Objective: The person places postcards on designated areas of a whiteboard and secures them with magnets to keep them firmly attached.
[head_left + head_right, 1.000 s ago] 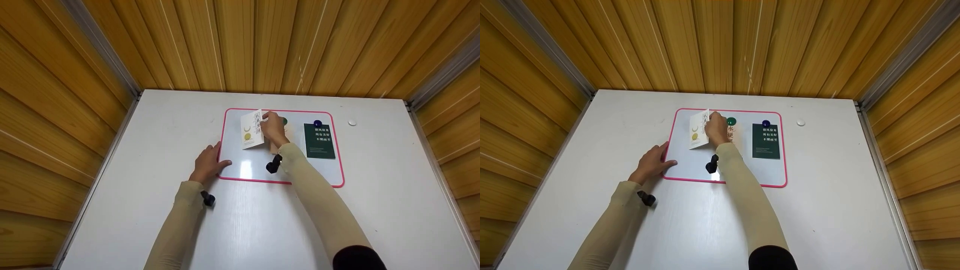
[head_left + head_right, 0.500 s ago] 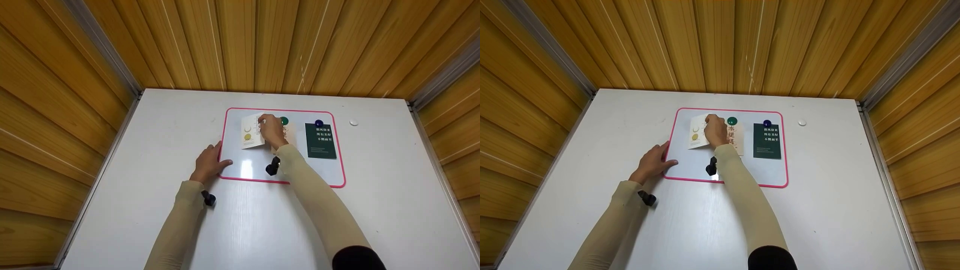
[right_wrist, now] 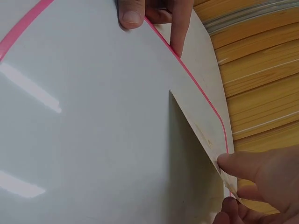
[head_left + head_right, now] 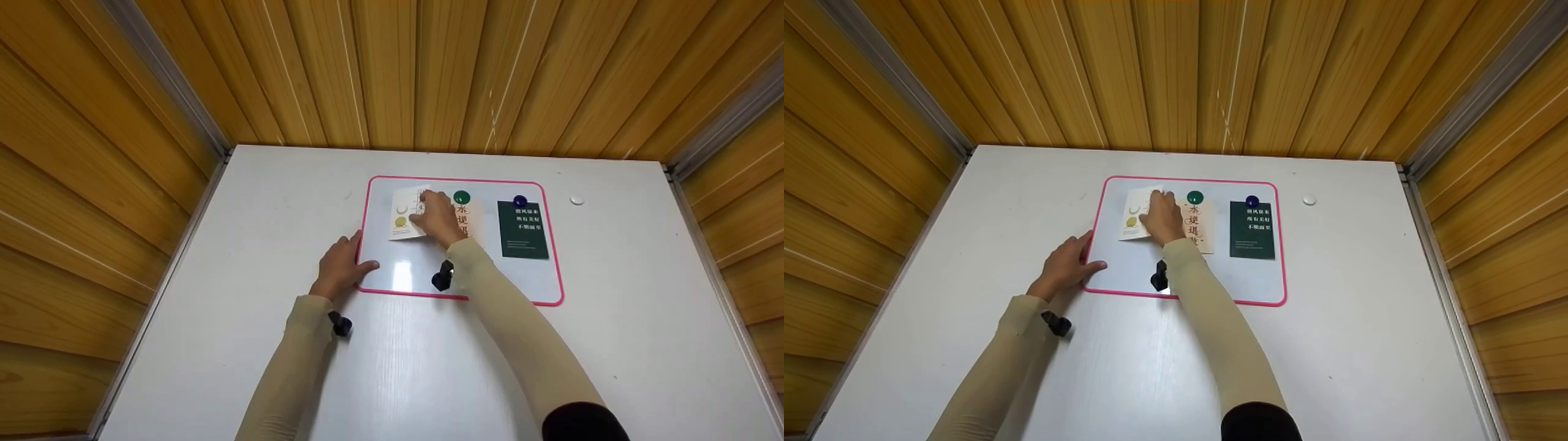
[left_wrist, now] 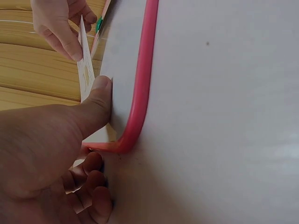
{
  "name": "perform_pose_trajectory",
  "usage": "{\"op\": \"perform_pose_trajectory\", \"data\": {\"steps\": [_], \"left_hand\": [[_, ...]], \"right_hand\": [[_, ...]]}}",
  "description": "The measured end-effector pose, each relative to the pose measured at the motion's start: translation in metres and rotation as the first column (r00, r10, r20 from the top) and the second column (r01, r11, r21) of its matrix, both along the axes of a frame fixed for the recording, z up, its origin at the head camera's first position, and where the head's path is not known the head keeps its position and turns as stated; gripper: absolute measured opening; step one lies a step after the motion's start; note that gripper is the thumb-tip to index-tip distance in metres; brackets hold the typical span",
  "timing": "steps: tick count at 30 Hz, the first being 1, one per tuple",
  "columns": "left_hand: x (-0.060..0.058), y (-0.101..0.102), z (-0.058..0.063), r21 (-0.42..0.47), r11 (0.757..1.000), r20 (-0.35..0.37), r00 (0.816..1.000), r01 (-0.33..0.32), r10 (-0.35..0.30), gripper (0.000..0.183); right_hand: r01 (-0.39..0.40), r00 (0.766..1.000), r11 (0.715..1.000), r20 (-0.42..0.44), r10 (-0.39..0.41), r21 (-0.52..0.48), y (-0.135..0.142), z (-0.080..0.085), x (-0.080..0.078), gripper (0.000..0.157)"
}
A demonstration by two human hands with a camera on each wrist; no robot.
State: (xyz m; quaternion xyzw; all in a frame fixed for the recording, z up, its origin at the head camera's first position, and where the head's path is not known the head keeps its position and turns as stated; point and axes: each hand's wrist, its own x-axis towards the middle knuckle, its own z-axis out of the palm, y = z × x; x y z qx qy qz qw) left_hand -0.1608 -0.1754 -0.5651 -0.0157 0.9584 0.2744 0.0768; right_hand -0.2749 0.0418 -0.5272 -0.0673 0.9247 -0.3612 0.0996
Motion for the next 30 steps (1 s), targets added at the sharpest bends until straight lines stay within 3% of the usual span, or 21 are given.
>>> {"op": "perform_pose_trajectory", "data": {"steps": [4,12,19,30], "left_hand": [[0.0,0.0,0.0,0.006,1.0,0.011,1.0,-0.005,0.005,0.093],[0.0,0.001,0.0,-0.003,1.0,-0.017,1.0,-0.004,0.004,0.093],[0.001,0.001,-0.001,0.011,1.0,-0.015,1.0,-0.015,0.015,0.093],[0.001,0.002,0.0,0.038,0.999,0.0,1.0,-0.026,0.026,0.093]], "right_hand": [[-0.035,0.999,0.997,0.0,0.035,0.07,-0.003,-0.001,0.002,0.055],[-0.061,0.998,0.98,-0.006,0.063,0.189,-0.004,-0.008,0.004,0.04],[-0.069,0.998,0.971,0.021,0.066,0.228,-0.007,-0.009,0.008,0.036],[-0.072,0.996,0.957,-0.022,0.082,0.281,-0.01,-0.01,0.014,0.042]]}}
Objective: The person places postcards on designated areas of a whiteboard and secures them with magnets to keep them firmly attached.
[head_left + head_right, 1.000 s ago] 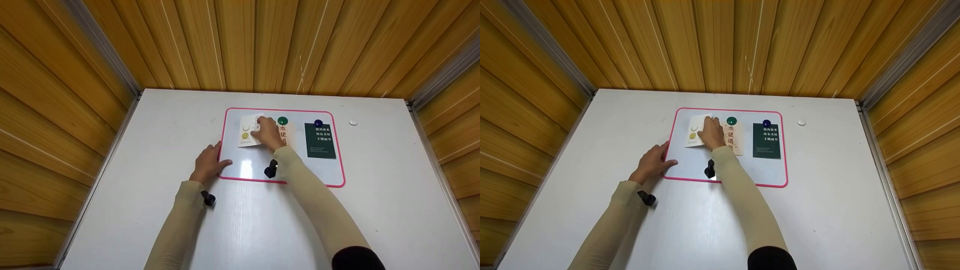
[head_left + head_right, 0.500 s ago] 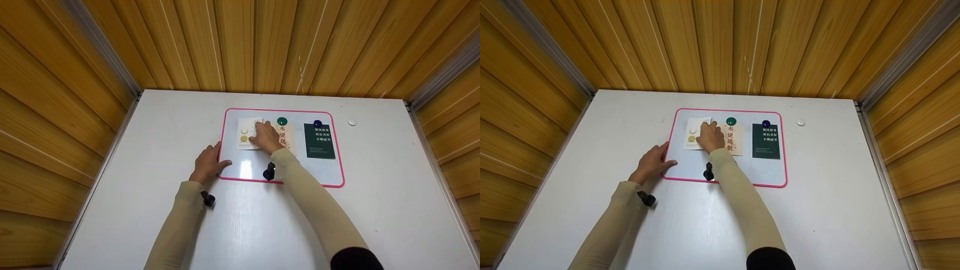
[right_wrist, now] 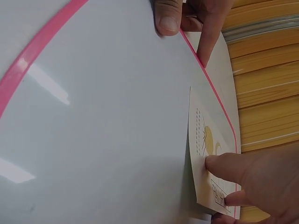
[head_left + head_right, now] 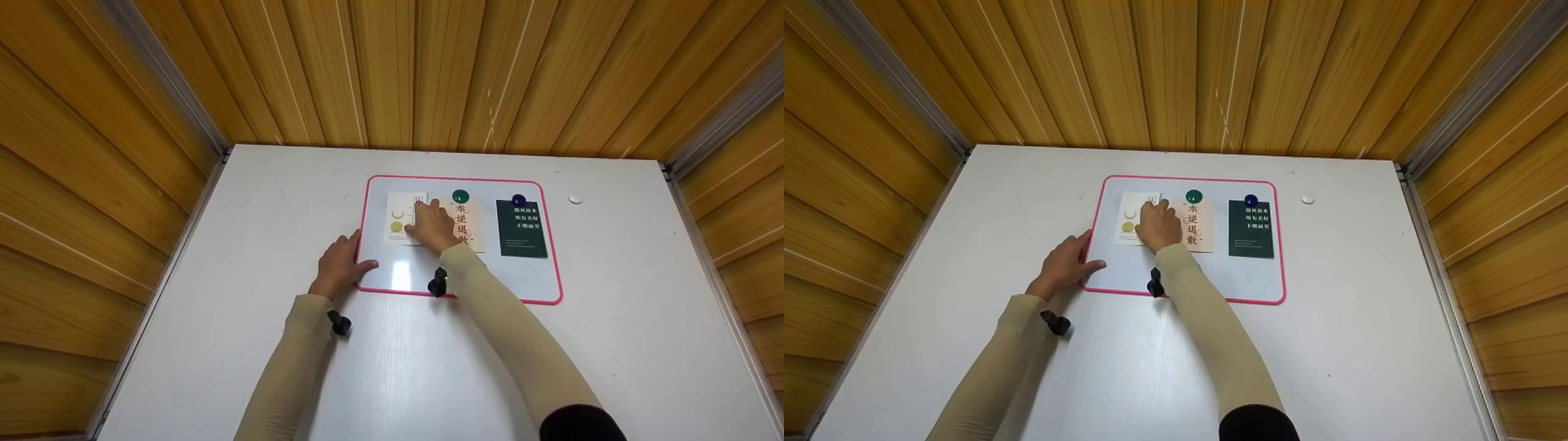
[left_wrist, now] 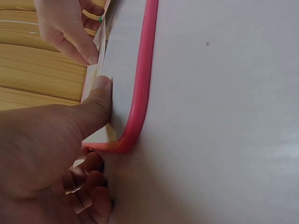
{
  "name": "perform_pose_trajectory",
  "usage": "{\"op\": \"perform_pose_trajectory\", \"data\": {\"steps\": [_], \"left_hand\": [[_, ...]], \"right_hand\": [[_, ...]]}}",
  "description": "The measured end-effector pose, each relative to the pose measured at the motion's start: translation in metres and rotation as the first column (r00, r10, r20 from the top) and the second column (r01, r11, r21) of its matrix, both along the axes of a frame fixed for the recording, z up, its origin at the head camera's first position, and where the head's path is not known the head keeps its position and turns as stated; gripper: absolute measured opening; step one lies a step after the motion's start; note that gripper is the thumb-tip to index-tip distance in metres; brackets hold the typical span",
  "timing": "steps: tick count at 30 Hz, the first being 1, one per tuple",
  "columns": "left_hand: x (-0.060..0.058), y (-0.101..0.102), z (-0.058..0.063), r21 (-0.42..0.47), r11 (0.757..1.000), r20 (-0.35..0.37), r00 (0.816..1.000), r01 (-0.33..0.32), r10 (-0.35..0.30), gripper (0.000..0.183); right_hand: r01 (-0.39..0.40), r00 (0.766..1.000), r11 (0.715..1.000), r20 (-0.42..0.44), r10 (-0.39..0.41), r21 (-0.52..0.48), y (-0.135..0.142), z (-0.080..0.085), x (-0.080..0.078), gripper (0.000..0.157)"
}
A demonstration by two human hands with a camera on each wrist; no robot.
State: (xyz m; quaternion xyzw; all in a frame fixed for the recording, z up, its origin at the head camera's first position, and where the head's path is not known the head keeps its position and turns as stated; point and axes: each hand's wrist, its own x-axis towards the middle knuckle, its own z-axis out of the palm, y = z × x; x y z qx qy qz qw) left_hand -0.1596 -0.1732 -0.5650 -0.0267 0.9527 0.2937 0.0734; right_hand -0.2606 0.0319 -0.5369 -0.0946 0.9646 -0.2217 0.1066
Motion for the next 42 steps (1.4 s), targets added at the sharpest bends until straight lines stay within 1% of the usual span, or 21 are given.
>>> {"op": "perform_pose_trajectory", "data": {"steps": [4,11,15,20,26,33,37,42], "left_hand": [[-0.001,-0.0004,-0.0002,0.0,1.0,0.006,1.0,-0.007,0.007,0.093],[-0.0021,-0.0025,0.0001,-0.038,0.999,-0.026,1.0,0.017,-0.018,0.094],[-0.0016,-0.0019,-0.0008,-0.023,1.0,-0.015,1.0,0.007,-0.007,0.094],[-0.0012,-0.0011,-0.0015,-0.006,1.0,-0.009,1.0,0.001,-0.001,0.093],[-0.0011,-0.0014,-0.0019,-0.012,1.0,-0.016,1.0,0.004,-0.004,0.093],[-0.0008,-0.0008,-0.0017,-0.002,1.0,-0.009,1.0,0.004,-0.004,0.093],[-0.0012,-0.0007,-0.0014,-0.01,1.0,-0.005,1.0,0.005,-0.005,0.093],[-0.0019,-0.0014,-0.0013,-0.017,1.0,-0.005,1.0,0.012,-0.012,0.093]], "right_hand": [[-0.006,1.0,1.0,0.003,0.006,0.004,-0.0013,0.0017,0.0022,0.046],[0.0,1.0,1.0,-0.015,0.0,0.026,-0.0035,0.0033,0.0046,0.046],[0.003,1.0,1.0,-0.014,-0.002,0.013,-0.0029,0.0042,0.0068,0.05],[0.007,1.0,1.0,0.012,-0.007,0.0,-0.0019,0.0033,0.0079,0.056],[0.015,1.0,1.0,0.022,-0.015,0.006,-0.0008,0.0002,0.0065,0.055],[0.014,0.999,1.0,0.031,-0.014,0.003,-0.0004,-0.0013,0.0061,0.058],[0.01,1.0,1.0,0.016,-0.011,0.019,0.0001,0.0002,0.0068,0.054],[0.011,0.999,1.0,0.03,-0.011,-0.008,0.0007,0.004,0.0089,0.058]]}}
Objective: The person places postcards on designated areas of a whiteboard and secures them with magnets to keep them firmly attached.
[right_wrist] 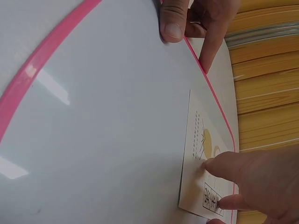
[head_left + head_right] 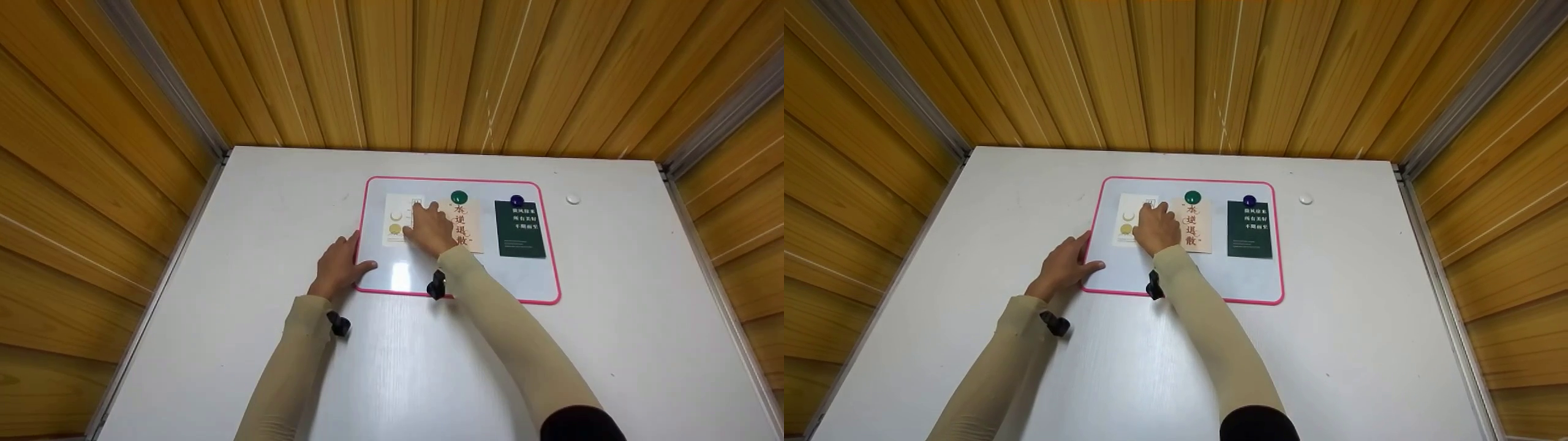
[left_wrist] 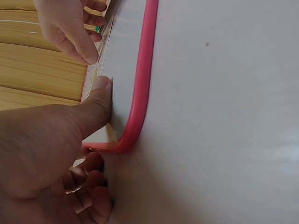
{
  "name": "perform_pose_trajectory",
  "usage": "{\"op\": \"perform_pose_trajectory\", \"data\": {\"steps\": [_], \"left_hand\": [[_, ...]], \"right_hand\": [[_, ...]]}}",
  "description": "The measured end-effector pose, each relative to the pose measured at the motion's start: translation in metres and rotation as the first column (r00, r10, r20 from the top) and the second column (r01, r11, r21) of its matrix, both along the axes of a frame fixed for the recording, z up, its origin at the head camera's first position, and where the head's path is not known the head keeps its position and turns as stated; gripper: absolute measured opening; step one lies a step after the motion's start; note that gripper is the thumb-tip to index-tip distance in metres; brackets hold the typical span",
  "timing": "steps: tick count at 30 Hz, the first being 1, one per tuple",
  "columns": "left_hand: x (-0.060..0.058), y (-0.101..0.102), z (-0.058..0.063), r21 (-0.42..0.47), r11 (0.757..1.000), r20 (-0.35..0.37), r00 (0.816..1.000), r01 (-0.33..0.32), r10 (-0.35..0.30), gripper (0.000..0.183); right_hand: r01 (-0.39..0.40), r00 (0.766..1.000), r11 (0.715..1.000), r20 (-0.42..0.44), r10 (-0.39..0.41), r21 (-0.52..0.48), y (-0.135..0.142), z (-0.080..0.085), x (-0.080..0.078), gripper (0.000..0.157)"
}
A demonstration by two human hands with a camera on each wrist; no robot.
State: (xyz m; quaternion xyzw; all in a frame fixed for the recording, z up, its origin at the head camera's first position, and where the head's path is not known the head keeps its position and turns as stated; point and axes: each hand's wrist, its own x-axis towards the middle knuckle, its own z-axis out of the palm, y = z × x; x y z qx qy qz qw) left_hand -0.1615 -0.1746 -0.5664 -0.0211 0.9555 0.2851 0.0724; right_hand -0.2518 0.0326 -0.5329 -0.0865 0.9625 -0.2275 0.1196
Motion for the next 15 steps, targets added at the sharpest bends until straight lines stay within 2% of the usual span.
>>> {"op": "perform_pose_trajectory", "data": {"steps": [9,15], "left_hand": [[-0.0002,0.0008,0.001,0.004,1.0,0.006,1.0,-0.006,0.006,0.094],[-0.0005,0.0023,0.0015,0.019,1.0,0.014,1.0,-0.018,0.018,0.093]], "right_hand": [[-0.007,1.0,1.0,-0.025,0.007,-0.015,0.0027,0.0059,-0.0017,0.055],[-0.015,0.999,1.0,-0.041,0.014,-0.027,0.0061,0.0064,-0.004,0.044]]}}
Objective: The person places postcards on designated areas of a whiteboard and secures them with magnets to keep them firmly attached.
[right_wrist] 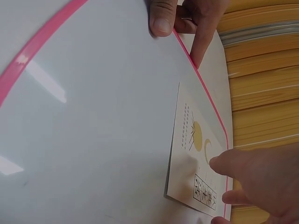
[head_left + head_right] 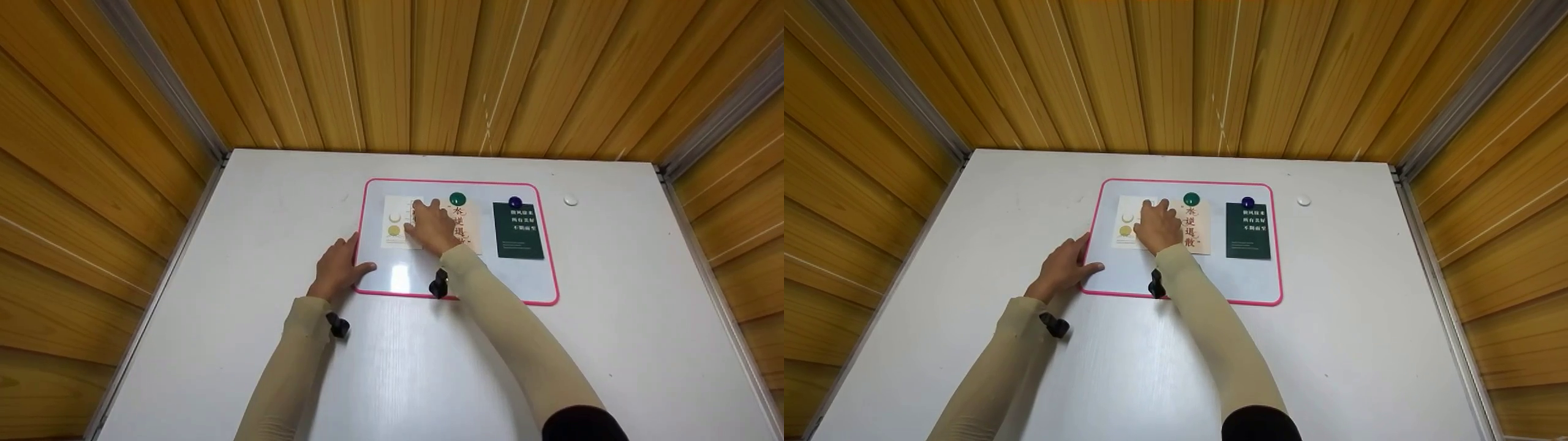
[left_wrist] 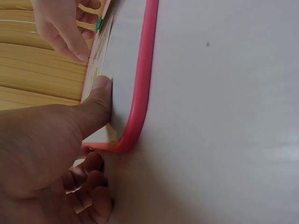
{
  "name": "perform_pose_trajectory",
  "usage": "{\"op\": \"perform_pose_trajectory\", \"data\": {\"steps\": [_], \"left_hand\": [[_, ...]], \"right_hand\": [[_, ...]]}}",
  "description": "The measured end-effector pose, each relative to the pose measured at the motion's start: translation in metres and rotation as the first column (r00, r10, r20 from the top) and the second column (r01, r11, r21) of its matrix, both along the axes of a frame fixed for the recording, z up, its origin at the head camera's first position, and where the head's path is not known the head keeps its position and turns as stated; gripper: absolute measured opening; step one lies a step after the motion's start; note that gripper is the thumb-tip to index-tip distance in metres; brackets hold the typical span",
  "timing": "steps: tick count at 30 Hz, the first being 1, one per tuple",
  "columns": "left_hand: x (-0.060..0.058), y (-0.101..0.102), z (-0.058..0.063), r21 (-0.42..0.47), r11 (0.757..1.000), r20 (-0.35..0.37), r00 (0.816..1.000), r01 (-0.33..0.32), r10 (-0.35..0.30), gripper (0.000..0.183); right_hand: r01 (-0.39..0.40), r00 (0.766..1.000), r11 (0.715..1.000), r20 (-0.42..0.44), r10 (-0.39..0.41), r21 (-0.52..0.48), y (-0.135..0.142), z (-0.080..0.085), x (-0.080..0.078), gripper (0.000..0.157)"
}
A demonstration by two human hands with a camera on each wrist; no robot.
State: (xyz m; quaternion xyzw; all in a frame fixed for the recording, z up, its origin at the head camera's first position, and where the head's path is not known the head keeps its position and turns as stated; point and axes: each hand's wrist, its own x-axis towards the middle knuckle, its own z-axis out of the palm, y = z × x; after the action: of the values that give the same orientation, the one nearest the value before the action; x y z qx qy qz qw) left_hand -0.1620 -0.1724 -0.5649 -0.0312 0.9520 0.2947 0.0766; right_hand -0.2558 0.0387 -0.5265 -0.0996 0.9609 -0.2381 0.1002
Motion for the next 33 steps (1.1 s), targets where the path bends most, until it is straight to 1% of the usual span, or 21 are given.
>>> {"op": "perform_pose_trajectory", "data": {"steps": [2,4,6,9,12,14,19,24,27,30,33], "left_hand": [[0.0,0.0,0.0,0.0,1.0,-0.006,1.0,0.002,-0.002,0.092],[0.0,0.0,-0.001,-0.003,1.0,-0.009,1.0,0.002,-0.003,0.092],[0.0,0.0,-0.002,-0.008,1.0,-0.014,1.0,0.004,-0.004,0.092],[0.0,-0.001,-0.002,-0.007,1.0,-0.022,1.0,0.005,-0.005,0.092],[0.0,-0.001,-0.003,-0.006,1.0,-0.031,0.999,0.009,-0.009,0.092],[0.001,-0.001,-0.003,0.001,1.0,-0.031,1.0,0.006,-0.006,0.092],[0.003,0.0,-0.004,0.016,1.0,-0.017,1.0,-0.018,0.018,0.094],[0.004,0.0,-0.004,0.017,0.999,-0.012,1.0,-0.027,0.027,0.094],[0.004,0.001,-0.004,0.024,0.999,-0.009,0.999,-0.031,0.031,0.094],[0.004,0.001,-0.003,0.026,0.999,-0.007,0.999,-0.036,0.036,0.094],[0.004,0.001,-0.003,0.021,0.999,-0.004,0.999,-0.04,0.04,0.094]], "right_hand": [[-0.002,1.0,1.0,-0.004,0.002,-0.004,0.001,0.0,-0.001,0.042],[-0.007,1.0,1.0,-0.014,0.007,-0.013,0.003,0.0,-0.001,0.043],[-0.017,0.999,1.0,-0.046,0.016,-0.024,0.004,-0.001,-0.003,0.043],[-0.052,0.99,0.998,-0.133,0.048,-0.024,0.007,-0.002,-0.007,0.043],[-0.087,0.972,0.996,-0.218,0.085,-0.003,0.01,-0.003,-0.011,0.042],[-0.107,0.961,0.994,-0.253,0.107,0.013,0.013,-0.003,-0.014,0.042],[-0.136,0.951,0.99,-0.277,0.136,0.019,0.019,-0.003,-0.02,0.043],[-0.16,0.958,0.987,-0.244,0.15,-0.021,0.026,-0.002,-0.022,0.042],[-0.186,0.959,0.981,-0.225,0.172,-0.046,0.032,-0.002,-0.025,0.043],[-0.225,0.945,0.974,-0.249,0.21,-0.033,0.038,-0.003,-0.03,0.046],[-0.25,0.926,0.968,-0.29,0.243,0.013,0.046,-0.004,-0.035,0.05]]}}
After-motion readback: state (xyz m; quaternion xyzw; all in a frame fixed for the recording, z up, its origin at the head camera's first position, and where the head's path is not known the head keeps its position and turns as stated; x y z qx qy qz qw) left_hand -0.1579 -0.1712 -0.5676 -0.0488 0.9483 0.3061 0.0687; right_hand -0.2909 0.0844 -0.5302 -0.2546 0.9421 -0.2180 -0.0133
